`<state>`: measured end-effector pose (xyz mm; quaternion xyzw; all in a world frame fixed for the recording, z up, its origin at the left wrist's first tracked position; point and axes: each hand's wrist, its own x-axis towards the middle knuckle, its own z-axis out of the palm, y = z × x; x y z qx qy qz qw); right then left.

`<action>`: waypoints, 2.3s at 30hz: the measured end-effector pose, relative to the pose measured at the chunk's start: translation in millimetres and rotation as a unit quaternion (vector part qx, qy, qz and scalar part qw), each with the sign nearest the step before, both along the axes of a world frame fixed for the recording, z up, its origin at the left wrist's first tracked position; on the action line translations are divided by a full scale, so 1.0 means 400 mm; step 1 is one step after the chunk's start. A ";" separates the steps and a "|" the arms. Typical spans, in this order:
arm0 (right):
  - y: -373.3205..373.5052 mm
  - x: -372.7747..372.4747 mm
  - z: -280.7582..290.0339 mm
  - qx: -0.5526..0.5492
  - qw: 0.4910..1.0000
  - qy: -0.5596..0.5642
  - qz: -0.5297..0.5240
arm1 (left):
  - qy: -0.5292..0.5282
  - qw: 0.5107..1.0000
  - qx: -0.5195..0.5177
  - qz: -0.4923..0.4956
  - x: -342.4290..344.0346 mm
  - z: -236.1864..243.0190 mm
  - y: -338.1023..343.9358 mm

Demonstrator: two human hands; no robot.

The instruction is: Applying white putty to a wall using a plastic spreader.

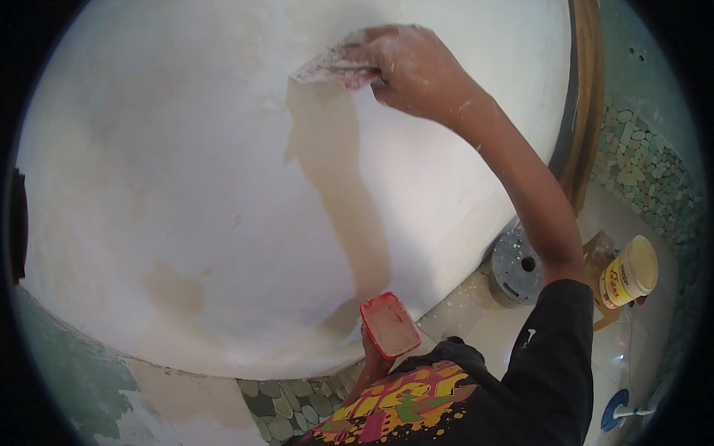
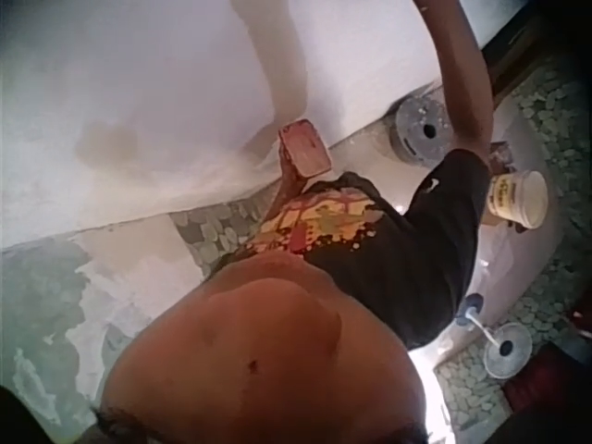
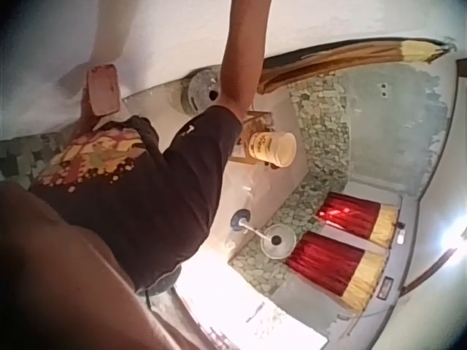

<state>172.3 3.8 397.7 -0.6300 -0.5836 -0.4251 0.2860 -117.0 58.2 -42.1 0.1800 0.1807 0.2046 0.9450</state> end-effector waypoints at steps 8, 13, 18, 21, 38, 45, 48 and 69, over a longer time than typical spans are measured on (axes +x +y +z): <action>0.003 -0.075 -0.010 0.034 0.997 0.058 0.036 | -0.013 0.999 0.009 -0.029 0.001 -0.030 0.028; 0.138 -0.078 -0.141 0.104 0.993 -0.050 0.022 | 0.026 0.998 0.000 -0.059 -0.015 -0.051 0.043; 0.101 -0.155 -0.231 0.110 0.993 -0.012 0.048 | 0.030 0.998 -0.010 -0.054 -0.033 -0.069 0.052; 0.084 -0.141 -0.202 0.099 0.993 -0.008 0.070 | 0.049 0.996 0.003 -0.069 -0.052 -0.049 0.058; 0.057 -0.063 -0.158 0.135 0.985 -0.073 0.082 | 0.073 0.994 0.043 -0.063 -0.129 0.003 0.073; 0.142 0.001 -0.225 0.215 0.971 0.020 0.105 | 0.073 0.994 0.048 -0.068 -0.139 0.001 0.055; 0.105 -0.063 -0.216 0.182 0.975 0.014 0.123 | 0.069 0.995 0.031 -0.067 -0.148 -0.008 0.052; 0.062 -0.159 -0.133 0.054 0.992 0.111 0.012 | 0.061 0.996 0.003 -0.063 -0.151 -0.042 0.063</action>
